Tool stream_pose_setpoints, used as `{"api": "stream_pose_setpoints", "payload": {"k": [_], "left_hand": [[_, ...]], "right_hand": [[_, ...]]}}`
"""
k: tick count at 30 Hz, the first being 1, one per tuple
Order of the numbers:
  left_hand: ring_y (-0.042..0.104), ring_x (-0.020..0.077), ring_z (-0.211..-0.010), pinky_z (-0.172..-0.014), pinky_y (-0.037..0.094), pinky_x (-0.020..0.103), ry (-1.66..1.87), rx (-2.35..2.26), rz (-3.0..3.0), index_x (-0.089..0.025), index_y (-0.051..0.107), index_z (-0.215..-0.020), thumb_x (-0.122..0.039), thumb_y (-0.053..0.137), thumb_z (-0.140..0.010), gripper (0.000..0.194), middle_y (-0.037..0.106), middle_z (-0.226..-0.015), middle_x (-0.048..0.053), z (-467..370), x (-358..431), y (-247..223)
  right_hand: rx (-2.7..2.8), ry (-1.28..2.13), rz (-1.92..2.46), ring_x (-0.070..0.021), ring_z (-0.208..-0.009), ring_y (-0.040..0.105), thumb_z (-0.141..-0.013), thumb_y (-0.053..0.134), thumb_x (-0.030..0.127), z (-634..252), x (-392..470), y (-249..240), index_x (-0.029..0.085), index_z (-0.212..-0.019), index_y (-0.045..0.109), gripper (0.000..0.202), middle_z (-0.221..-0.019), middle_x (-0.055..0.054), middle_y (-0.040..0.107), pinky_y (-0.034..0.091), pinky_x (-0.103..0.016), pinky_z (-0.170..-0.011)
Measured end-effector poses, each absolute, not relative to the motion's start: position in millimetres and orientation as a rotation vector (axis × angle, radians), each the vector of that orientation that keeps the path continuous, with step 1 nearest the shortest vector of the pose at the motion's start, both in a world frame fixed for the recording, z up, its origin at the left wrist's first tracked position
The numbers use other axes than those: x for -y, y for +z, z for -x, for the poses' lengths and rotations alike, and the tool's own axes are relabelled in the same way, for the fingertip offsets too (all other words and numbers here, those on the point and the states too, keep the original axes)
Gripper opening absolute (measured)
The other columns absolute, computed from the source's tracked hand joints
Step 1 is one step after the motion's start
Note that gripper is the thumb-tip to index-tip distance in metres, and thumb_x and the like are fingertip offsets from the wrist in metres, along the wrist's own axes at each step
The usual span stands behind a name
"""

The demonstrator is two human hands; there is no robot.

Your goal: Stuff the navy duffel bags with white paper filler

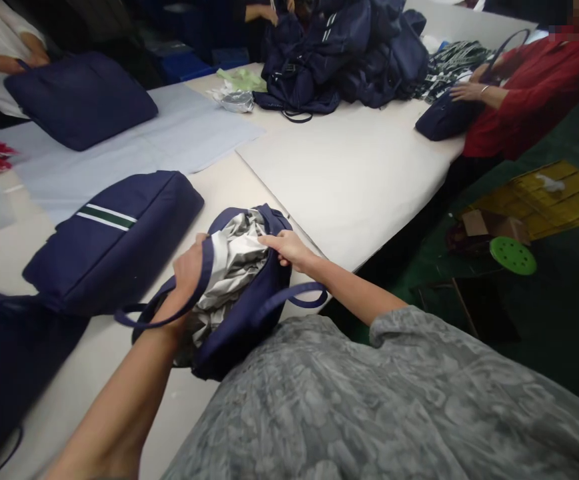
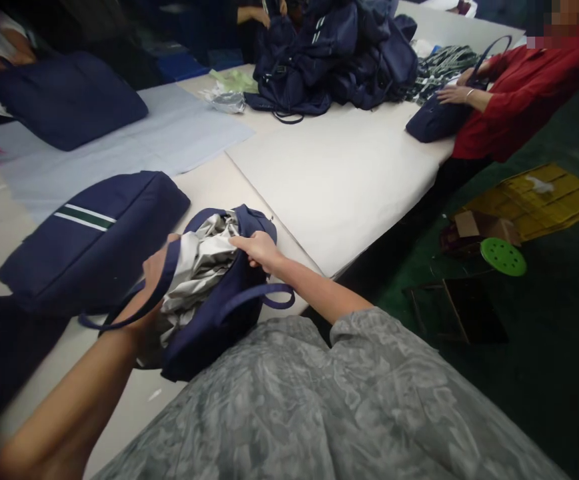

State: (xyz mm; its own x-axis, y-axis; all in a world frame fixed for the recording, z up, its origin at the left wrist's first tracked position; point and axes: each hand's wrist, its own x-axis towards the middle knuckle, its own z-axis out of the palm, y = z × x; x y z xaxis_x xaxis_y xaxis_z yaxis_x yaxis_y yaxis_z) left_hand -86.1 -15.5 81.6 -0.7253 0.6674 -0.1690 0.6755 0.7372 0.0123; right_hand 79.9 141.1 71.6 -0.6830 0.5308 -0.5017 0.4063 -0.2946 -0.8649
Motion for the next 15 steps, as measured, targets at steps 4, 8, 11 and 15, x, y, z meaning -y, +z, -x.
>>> {"api": "stream_pose_setpoints", "payload": {"k": [4,8,11,15], "left_hand": [[0.065,0.0353,-0.096,-0.079,0.048,0.044,0.011,-2.715,-1.221,-0.018,0.041,-0.134,-0.038,0.028,-0.099,0.043,0.065,-0.117,0.019,77.0,-9.5,58.0],[0.065,0.0332,-0.099,-0.077,0.048,0.039,0.005,-2.695,-1.341,-0.019,0.04,-0.134,-0.041,0.031,-0.098,0.043,0.063,-0.123,0.016,76.7,-16.6,59.3],[0.066,0.0306,-0.095,-0.075,0.045,0.035,-0.023,-2.669,-1.367,-0.018,0.039,-0.134,-0.039,0.033,-0.098,0.041,0.064,-0.122,0.016,78.0,-14.2,67.7],[0.067,0.0288,-0.094,-0.073,0.043,0.032,-0.034,-2.614,-1.361,-0.018,0.043,-0.128,-0.036,0.04,-0.095,0.038,0.068,-0.114,0.015,83.0,-11.6,73.3]], "right_hand": [[2.656,1.234,1.144,-0.0214,-0.078,0.06,-0.081,0.063,0.067,-115.8,-172.5,78.0,0.015,-0.098,0.056,0.055,-0.085,-0.007,0.06,0.047,-0.029,-0.063],[2.878,0.437,0.497,-0.0247,-0.109,0.053,-0.087,0.067,0.047,-142.2,-178.0,104.4,0.019,-0.105,0.066,0.033,-0.11,-0.01,0.062,0.045,-0.033,-0.087],[2.995,0.595,-0.046,-0.0205,-0.1,0.057,-0.089,0.065,0.047,-134.0,-170.1,113.4,0.02,-0.107,0.068,0.033,-0.101,-0.006,0.066,0.043,-0.03,-0.085],[2.992,0.849,-0.423,-0.0209,-0.099,0.058,-0.082,0.074,0.042,-91.4,-161.4,97.9,0.012,-0.124,0.057,0.054,-0.109,-0.011,0.064,0.044,-0.028,-0.084]]}}
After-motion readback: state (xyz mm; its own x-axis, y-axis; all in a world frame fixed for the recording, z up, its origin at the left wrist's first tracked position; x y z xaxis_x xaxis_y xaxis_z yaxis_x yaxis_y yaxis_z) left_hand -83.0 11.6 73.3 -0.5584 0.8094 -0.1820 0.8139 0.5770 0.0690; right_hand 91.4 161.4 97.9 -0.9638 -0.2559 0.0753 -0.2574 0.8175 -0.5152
